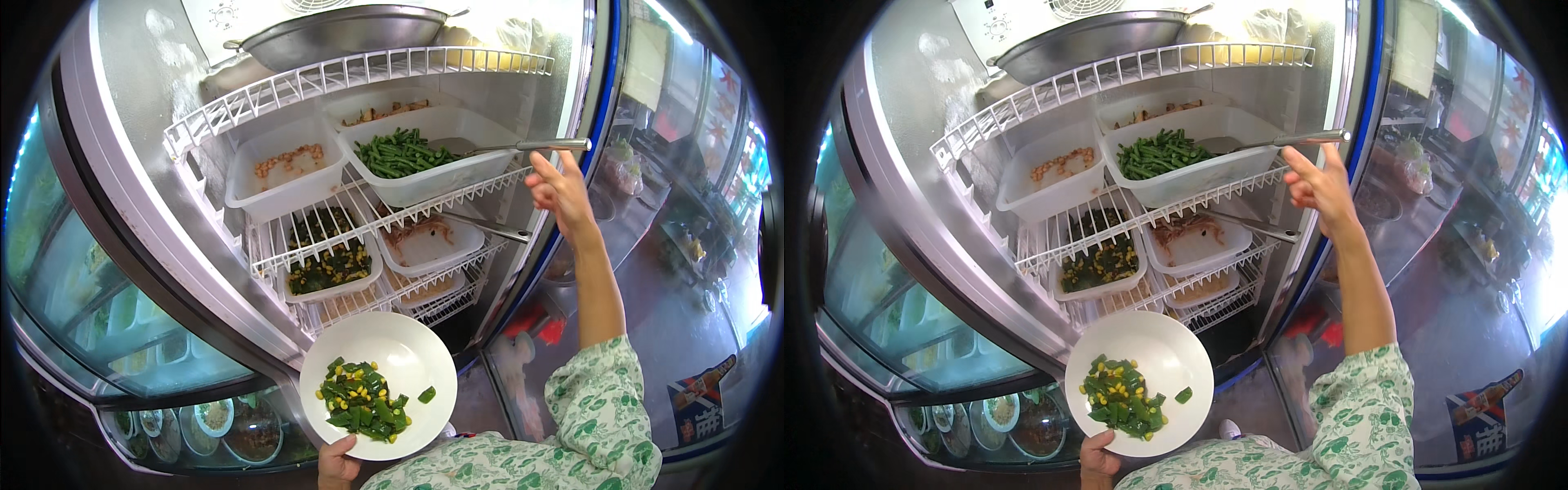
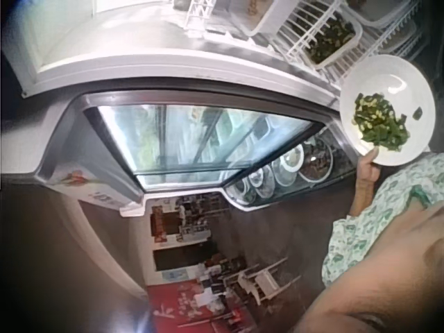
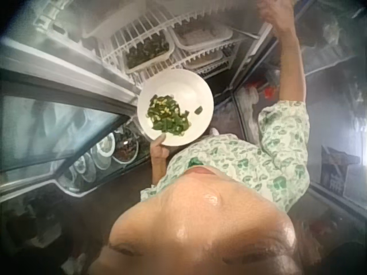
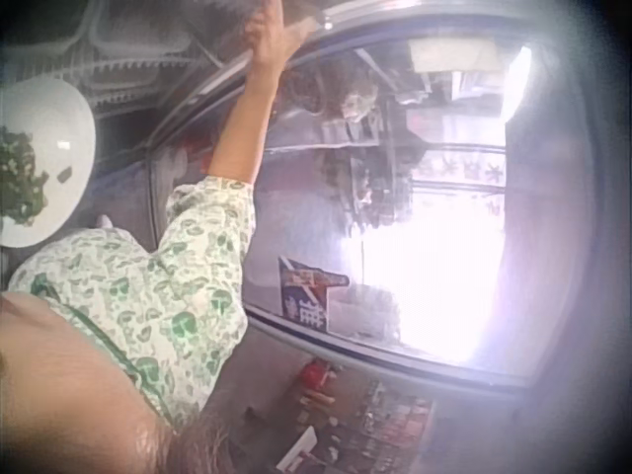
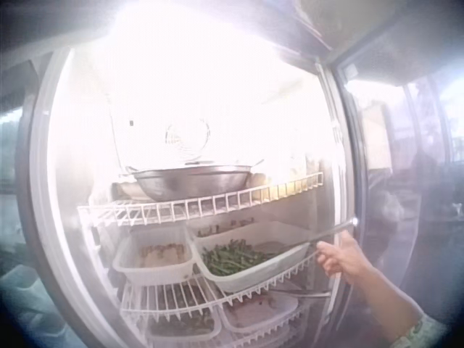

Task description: The person assembles a mixed vegetable plate by retrieving various pre-cooked items from a commercial refrigerator and arranging them on a white plate. They use tongs to transfer green vegetables, bean sprouts, peanuts, and lotus root slices onto the plate, then place the finished plate on a counter.

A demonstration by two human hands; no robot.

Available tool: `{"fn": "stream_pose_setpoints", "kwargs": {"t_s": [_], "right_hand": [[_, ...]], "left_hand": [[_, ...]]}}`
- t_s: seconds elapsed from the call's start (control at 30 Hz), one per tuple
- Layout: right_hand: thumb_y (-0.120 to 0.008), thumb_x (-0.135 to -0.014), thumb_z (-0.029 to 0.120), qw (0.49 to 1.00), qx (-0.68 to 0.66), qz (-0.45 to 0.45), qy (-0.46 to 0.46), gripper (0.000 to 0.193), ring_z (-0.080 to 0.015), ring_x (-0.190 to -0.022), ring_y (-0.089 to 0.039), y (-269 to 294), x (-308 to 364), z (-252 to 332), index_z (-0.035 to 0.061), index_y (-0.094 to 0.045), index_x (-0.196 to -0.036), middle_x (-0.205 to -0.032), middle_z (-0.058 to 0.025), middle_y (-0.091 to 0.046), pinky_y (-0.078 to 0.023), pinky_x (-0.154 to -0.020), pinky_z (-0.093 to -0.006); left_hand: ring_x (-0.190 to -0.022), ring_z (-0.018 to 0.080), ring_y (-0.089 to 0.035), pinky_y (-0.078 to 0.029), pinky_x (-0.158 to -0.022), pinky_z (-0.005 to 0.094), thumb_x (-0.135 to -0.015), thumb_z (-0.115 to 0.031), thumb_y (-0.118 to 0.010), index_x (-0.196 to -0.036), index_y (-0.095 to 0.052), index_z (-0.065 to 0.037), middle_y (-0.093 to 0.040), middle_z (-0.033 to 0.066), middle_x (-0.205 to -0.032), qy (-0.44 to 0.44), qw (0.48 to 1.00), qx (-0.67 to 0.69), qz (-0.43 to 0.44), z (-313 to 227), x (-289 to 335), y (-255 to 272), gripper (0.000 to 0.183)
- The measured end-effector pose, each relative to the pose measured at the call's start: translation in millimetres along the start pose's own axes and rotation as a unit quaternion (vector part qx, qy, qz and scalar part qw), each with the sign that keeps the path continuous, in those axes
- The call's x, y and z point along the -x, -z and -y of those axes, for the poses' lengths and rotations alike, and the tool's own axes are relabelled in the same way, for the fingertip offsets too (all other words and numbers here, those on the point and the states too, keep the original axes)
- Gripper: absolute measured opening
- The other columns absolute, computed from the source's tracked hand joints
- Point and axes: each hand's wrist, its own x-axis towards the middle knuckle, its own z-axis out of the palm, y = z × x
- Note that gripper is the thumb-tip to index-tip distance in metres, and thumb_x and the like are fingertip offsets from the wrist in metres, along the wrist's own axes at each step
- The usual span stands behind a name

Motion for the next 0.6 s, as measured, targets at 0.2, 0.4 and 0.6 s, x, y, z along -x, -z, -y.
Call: {"fn": "stream_pose_setpoints", "kwargs": {"t_s": [0.2, 0.4, 0.6], "right_hand": [[-0.052, -0.089, 0.02, 0.987, 0.043, 0.014, 0.154, 0.023, -0.0103, -0.059, -0.06, -37, -14, -9, -0.0007, -0.058, -0.098, -0.067, -0.0066, -0.062, -0.049, -0.053, -0.0222], [-0.04, -0.091, 0.017, 0.983, -0.019, -0.028, 0.178, 0.03, -0.0287, -0.078, -0.066, 13, 62, 28, -0.0068, -0.052, -0.102, -0.085, -0.0204, -0.064, -0.053, -0.076, -0.0345], [-0.044, -0.09, 0.022, 0.987, -0.128, 0.037, -0.088, 0.024, -0.0235, -0.057, -0.062, 86, 161, 1, 0.0003, -0.049, -0.097, -0.071, -0.0184, -0.059, -0.053, -0.056, -0.0313]], "left_hand": [[-0.111, 0.0336, -0.05, -0.037, -0.099, 0.0468, -0.075, 0.003, -0.05, -0.128, -0.037, 0.002, -0.05, 0.0181, -0.122, 0.041, 0.999, -0.017, -0.005, 7, -9, 17, 0.055], [-0.111, 0.0323, -0.05, -0.037, -0.1, 0.0464, -0.076, 0.003, -0.05, -0.126, -0.04, 0.002, -0.051, 0.0175, -0.121, 0.089, 0.996, -0.001, -0.005, 10, -7, 44, 0.051], [-0.111, 0.0302, -0.051, -0.039, -0.098, 0.0423, -0.074, 0.006, -0.052, -0.127, -0.038, 0.002, -0.052, 0.0155, -0.12, 0.117, 0.993, 0.01, -0.007, 18, -16, 72, 0.055]]}}
